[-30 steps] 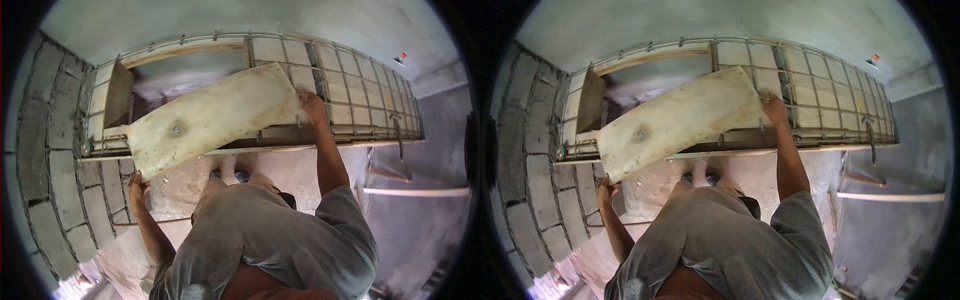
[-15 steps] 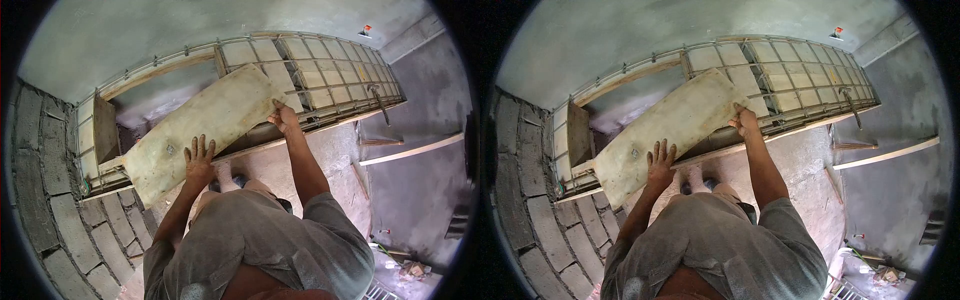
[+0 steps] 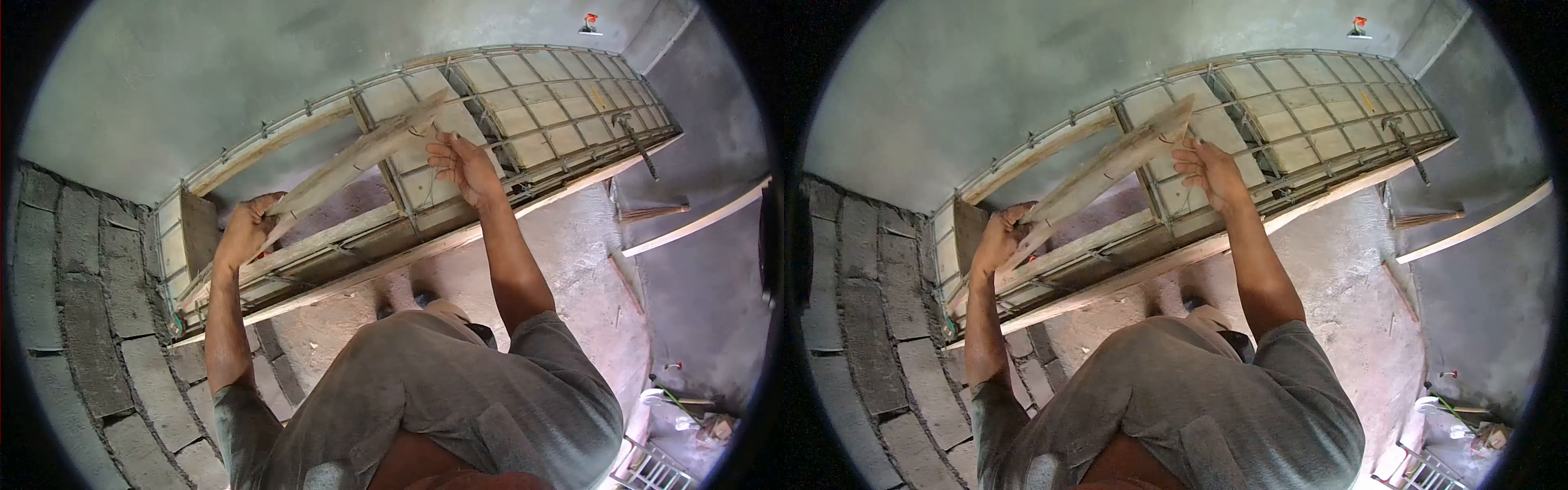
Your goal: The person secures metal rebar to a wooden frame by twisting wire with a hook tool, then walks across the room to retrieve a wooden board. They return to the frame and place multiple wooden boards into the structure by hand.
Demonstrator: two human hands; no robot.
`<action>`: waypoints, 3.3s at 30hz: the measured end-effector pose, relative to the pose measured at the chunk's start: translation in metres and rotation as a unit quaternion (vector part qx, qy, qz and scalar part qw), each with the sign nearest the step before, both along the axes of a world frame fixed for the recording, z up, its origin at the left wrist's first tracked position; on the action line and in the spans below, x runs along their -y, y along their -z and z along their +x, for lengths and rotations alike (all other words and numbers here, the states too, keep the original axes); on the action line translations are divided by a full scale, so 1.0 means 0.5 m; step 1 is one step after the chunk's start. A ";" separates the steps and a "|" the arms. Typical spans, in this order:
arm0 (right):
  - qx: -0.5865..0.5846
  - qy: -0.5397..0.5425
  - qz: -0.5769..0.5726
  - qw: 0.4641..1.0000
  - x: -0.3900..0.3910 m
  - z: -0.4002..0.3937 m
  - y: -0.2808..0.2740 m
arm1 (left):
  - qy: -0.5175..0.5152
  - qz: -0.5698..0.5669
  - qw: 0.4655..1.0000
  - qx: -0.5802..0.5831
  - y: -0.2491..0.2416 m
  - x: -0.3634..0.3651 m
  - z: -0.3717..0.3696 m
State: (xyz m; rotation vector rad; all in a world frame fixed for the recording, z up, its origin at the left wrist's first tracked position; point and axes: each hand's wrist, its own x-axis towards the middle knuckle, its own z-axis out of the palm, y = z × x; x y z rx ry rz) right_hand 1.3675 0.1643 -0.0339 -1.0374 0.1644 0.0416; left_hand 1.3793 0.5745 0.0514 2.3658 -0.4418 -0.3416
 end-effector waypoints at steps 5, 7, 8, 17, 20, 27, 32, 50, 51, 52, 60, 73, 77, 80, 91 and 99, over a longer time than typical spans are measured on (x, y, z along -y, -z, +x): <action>-0.065 -0.019 -0.059 0.996 -0.012 -0.028 0.022 | 0.031 -0.031 0.999 0.011 0.014 -0.020 0.035; -0.065 -0.038 -0.137 0.988 -0.038 -0.023 0.038 | 0.037 -0.021 0.999 0.011 0.017 -0.021 0.029; -0.066 -0.038 -0.136 0.988 -0.050 -0.023 0.046 | 0.032 -0.024 0.999 0.008 0.019 -0.018 0.022; -0.074 -0.123 -0.103 0.984 -0.224 0.017 0.091 | 0.010 -0.033 0.999 0.010 0.019 0.004 -0.036; -0.076 -0.095 -0.140 0.983 -0.250 0.024 0.075 | 0.010 -0.035 0.999 0.013 0.010 0.014 -0.042; -0.054 -0.091 -0.161 0.981 -0.263 0.046 0.111 | 0.007 -0.020 1.000 -0.014 -0.002 0.004 -0.021; -0.066 -0.090 -0.157 0.981 -0.261 0.049 0.099 | 0.005 -0.031 0.999 -0.005 0.024 -0.013 0.003; 0.216 0.148 -0.718 0.645 -0.069 0.120 0.109 | 0.000 0.142 0.979 0.147 0.005 0.016 0.028; 0.199 0.166 -0.707 0.658 -0.078 0.121 0.127 | 0.008 0.143 0.978 0.155 0.010 0.014 0.031; 0.201 0.165 -0.708 0.657 -0.087 0.121 0.125 | 0.006 0.141 0.978 0.156 0.013 0.013 0.037; 0.199 0.057 -0.723 0.660 -0.039 0.146 0.068 | 0.009 0.139 0.983 0.119 -0.006 0.004 0.051; 0.180 -0.011 -0.752 0.634 -0.034 0.173 0.033 | -0.019 0.210 0.969 0.132 -0.002 0.006 0.044; 0.198 0.052 -0.752 0.626 -0.038 0.189 0.131 | 0.013 0.203 0.965 0.165 0.033 -0.002 0.056; 0.284 0.024 -0.759 0.585 0.001 0.194 0.147 | 0.017 0.221 0.959 0.176 0.022 -0.003 0.026; 0.145 -0.083 -0.784 0.598 -0.021 0.195 0.004 | 0.016 0.186 0.972 0.140 0.012 -0.022 0.044; 0.234 0.077 -0.692 0.678 -0.011 0.206 0.176 | 0.021 0.183 0.977 0.109 -0.012 -0.010 0.076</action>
